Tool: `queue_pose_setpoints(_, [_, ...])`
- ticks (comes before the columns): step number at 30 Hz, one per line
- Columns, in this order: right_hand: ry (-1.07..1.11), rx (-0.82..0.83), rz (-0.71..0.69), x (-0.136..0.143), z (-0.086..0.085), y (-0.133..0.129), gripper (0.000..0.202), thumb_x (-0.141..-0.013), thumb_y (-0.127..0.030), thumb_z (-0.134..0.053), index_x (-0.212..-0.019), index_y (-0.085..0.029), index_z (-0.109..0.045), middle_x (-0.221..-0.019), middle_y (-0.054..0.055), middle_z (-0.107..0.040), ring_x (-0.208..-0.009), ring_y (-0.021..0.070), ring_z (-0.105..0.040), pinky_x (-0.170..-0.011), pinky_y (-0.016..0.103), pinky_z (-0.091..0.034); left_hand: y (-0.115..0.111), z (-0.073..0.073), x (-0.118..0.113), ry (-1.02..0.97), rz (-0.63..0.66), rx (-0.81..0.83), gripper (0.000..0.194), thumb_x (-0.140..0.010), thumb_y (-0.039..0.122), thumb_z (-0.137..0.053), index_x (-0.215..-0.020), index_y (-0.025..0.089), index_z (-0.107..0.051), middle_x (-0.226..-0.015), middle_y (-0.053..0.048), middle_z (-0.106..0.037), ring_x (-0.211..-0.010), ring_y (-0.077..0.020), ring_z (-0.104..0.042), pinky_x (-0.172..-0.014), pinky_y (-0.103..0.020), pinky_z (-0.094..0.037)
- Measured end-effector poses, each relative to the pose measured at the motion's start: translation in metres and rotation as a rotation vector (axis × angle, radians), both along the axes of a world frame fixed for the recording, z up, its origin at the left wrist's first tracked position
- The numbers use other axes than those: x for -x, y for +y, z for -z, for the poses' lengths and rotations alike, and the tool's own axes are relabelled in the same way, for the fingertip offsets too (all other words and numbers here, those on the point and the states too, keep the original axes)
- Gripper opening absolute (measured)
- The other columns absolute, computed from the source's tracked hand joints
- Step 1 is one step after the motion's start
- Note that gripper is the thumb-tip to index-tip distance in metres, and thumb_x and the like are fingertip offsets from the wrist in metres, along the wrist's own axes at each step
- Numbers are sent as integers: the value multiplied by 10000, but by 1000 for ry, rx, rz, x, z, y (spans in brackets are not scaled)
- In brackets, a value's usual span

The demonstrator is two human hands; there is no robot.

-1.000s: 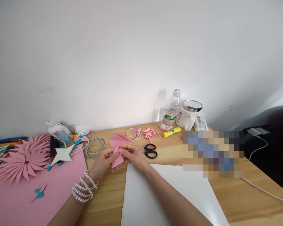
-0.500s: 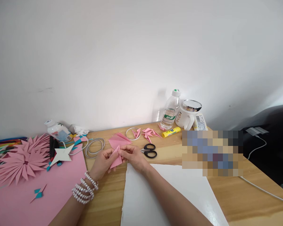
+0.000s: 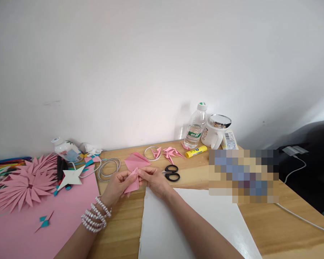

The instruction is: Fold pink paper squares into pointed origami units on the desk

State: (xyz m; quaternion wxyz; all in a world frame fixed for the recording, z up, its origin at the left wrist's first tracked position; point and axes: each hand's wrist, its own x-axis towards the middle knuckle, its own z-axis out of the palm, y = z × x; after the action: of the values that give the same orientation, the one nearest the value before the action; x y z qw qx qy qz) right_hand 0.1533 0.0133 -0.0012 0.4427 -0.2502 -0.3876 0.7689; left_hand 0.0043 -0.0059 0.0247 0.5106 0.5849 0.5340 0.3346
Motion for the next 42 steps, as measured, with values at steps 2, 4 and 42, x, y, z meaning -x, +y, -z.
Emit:
queue_pose_setpoints(2, [-11, 21, 12, 0, 1, 1, 214, -640, -334, -682, -681, -127, -648, -576, -26, -526, -508, 47, -460, -520, 197, -381, 0, -1, -1, 12, -4, -8, 313, -715, 434, -544, -617, 137, -557, -343, 56, -480, -257, -50, -360, -285, -165, -221])
queue_pose_setpoints(4, [-23, 28, 18, -1, 3, 1, 200, -631, -314, -693, -675, -126, -644, -581, -27, -533, -495, 39, -458, -505, 188, -376, -1, -1, -2, 19, -2, -23, 299, -708, 416, -556, -601, 137, -552, -370, 56, -484, -273, -55, -394, -290, -165, -238])
queue_pose_setpoints(42, [-223, -144, 121, 0, 11, 3, 254, -630, -375, -667, -671, -136, -590, -683, 15, -599, -554, 91, -511, -558, 236, -425, 2, 2, 0, 142, 124, -72, 361, -764, 458, -450, -637, 136, -551, -372, 37, -482, -317, -75, -398, -350, -180, -257])
